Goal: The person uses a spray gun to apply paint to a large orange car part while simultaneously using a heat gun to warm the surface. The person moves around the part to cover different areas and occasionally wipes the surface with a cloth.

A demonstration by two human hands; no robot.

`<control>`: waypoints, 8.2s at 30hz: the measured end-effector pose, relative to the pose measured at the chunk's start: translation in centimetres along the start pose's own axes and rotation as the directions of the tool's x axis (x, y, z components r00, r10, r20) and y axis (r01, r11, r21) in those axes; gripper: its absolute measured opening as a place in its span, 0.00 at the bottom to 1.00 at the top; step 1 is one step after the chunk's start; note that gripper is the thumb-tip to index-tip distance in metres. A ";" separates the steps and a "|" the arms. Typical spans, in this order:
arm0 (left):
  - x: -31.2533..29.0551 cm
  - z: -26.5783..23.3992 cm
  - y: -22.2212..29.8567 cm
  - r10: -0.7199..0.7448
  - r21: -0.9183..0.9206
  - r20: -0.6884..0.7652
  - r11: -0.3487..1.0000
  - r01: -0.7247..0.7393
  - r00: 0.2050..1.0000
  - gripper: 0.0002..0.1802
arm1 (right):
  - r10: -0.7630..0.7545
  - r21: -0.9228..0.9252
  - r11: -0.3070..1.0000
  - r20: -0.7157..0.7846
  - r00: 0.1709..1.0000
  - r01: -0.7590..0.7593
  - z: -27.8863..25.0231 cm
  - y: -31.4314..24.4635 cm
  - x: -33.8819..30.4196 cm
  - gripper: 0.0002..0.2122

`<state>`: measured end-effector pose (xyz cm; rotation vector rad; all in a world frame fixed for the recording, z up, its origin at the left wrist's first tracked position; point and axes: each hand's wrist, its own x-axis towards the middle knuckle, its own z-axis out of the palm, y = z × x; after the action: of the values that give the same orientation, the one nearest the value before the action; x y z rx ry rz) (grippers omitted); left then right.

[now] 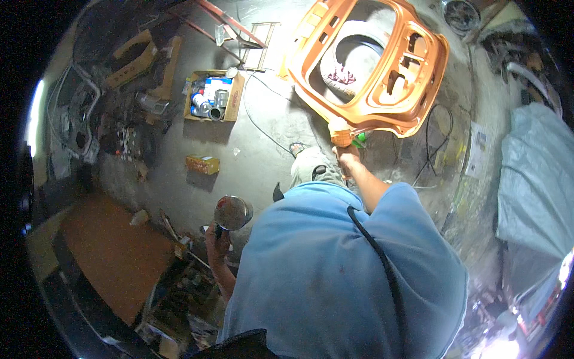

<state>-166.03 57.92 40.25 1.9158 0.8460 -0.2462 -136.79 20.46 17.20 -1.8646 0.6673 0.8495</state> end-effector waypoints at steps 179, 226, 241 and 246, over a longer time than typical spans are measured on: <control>51.8 -23.8 -7.5 -0.158 0.106 0.264 0.985 0.134 0.951 0.30 | -0.132 0.858 0.431 -0.245 0.961 0.278 20.1 -20.3 -4.4 0.07; 59.4 -1.2 52.6 0.833 0.022 0.548 0.079 -0.997 0.078 0.23 | -0.380 0.418 0.771 -0.303 0.874 0.480 20.2 -30.1 -9.7 0.11; 68.2 7.0 62.0 0.717 0.598 0.296 0.376 -0.708 0.631 0.54 | -0.299 0.445 0.740 -0.455 0.839 0.505 21.6 -31.5 -10.5 0.12; 69.6 6.1 62.4 0.604 0.622 0.300 0.463 -0.632 0.738 0.57 | -0.300 0.466 0.727 -0.445 0.844 0.504 21.4 -31.0 -10.4 0.12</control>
<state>-73.00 67.33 46.39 2.7906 -0.0964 -0.1487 -125.84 53.35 35.31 -1.5106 0.5952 0.0009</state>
